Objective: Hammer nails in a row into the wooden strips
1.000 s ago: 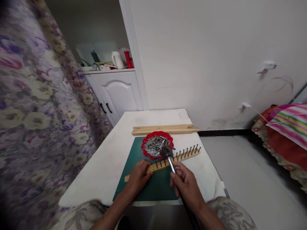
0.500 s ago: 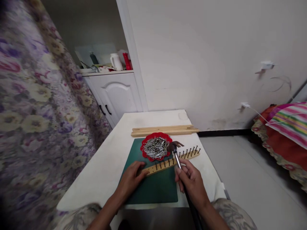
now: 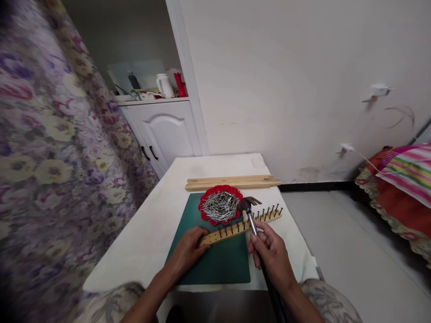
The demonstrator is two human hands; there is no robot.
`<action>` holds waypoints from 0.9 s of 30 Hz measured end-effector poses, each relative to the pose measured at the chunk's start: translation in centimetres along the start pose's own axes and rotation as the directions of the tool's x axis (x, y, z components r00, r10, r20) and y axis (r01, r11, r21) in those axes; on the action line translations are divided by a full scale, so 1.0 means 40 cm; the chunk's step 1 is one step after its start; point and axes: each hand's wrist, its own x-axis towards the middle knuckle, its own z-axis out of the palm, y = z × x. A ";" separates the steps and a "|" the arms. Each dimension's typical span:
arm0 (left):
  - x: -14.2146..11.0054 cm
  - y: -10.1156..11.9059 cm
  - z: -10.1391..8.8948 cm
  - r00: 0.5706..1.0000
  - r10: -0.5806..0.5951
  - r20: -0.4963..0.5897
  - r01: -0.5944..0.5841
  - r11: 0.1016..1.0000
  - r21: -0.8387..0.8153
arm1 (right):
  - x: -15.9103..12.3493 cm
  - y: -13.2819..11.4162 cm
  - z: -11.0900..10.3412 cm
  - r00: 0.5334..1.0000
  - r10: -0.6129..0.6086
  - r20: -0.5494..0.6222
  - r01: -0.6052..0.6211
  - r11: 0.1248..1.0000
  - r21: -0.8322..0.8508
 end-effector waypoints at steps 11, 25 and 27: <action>-0.011 -0.017 0.003 1.000 -0.027 0.005 0.027 1.000 0.001 | 0.000 0.003 0.002 1.000 -0.004 0.005 0.004 1.000 0.015; 0.163 0.010 -0.064 0.981 0.080 -0.178 -0.081 0.997 0.004 | 0.004 0.008 0.000 1.000 0.006 -0.024 -0.005 0.999 0.036; 0.238 0.021 -0.048 0.986 0.041 -0.160 -0.026 0.995 0.098 | 0.006 0.007 0.001 1.000 0.006 -0.029 -0.005 0.999 0.033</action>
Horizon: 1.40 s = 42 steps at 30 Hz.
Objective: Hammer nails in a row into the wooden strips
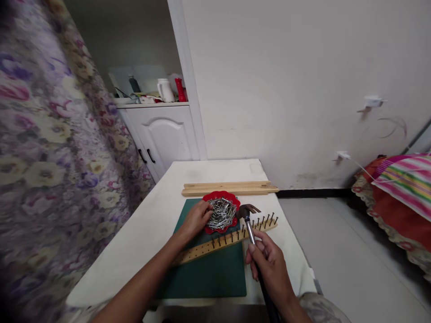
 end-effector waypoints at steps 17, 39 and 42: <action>0.168 -0.015 0.106 0.981 -0.195 -0.021 0.183 0.951 -0.250 | 0.004 -0.010 0.006 1.000 0.008 0.017 -0.008 1.000 -0.006; -0.227 -0.018 0.043 0.958 -0.256 0.128 0.235 0.447 -0.863 | -0.017 0.033 0.056 0.993 0.017 0.119 -0.009 0.998 -0.067; -0.227 -0.015 0.039 0.946 -0.282 0.158 0.265 0.398 -0.878 | -0.017 0.039 0.054 0.992 0.024 0.122 -0.015 0.997 -0.072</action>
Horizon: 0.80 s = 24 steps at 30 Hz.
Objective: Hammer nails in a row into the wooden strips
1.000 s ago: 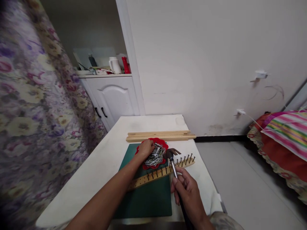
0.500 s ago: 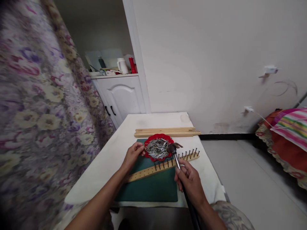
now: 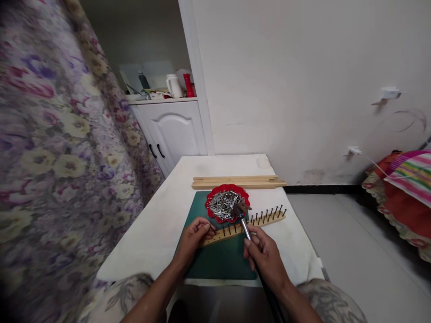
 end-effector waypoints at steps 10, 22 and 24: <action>0.000 0.006 -0.032 0.978 0.164 -0.126 -0.112 0.933 0.342 | -0.004 -0.003 -0.004 1.000 0.012 0.010 -0.012 1.000 0.002; -0.009 0.020 -0.083 0.986 0.165 -0.001 -0.044 0.269 0.962 | -0.002 -0.003 -0.009 1.000 0.021 0.002 -0.021 1.000 0.001; 0.001 0.013 -0.082 0.987 0.160 0.019 -0.071 0.329 0.942 | -0.002 -0.003 -0.008 1.000 0.019 0.005 -0.019 1.000 -0.001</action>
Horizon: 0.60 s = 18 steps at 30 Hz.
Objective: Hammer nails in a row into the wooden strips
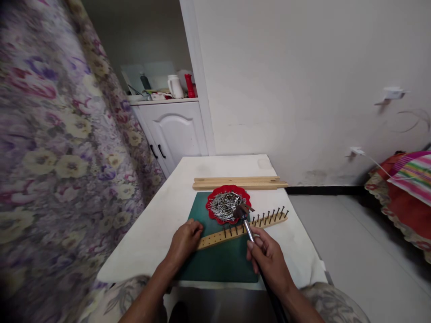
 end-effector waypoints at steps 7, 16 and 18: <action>0.023 0.001 0.026 0.997 0.067 0.040 -0.057 0.978 -0.203 | -0.001 0.005 0.001 1.000 -0.009 -0.007 0.009 1.000 0.003; 0.021 0.016 0.038 0.979 0.195 0.052 -0.180 0.960 -0.213 | -0.001 0.000 0.007 1.000 0.002 -0.004 -0.002 1.000 0.001; 0.024 0.014 0.046 0.978 0.207 0.000 -0.201 0.949 -0.242 | -0.001 0.001 0.007 1.000 0.007 -0.003 -0.007 1.000 0.000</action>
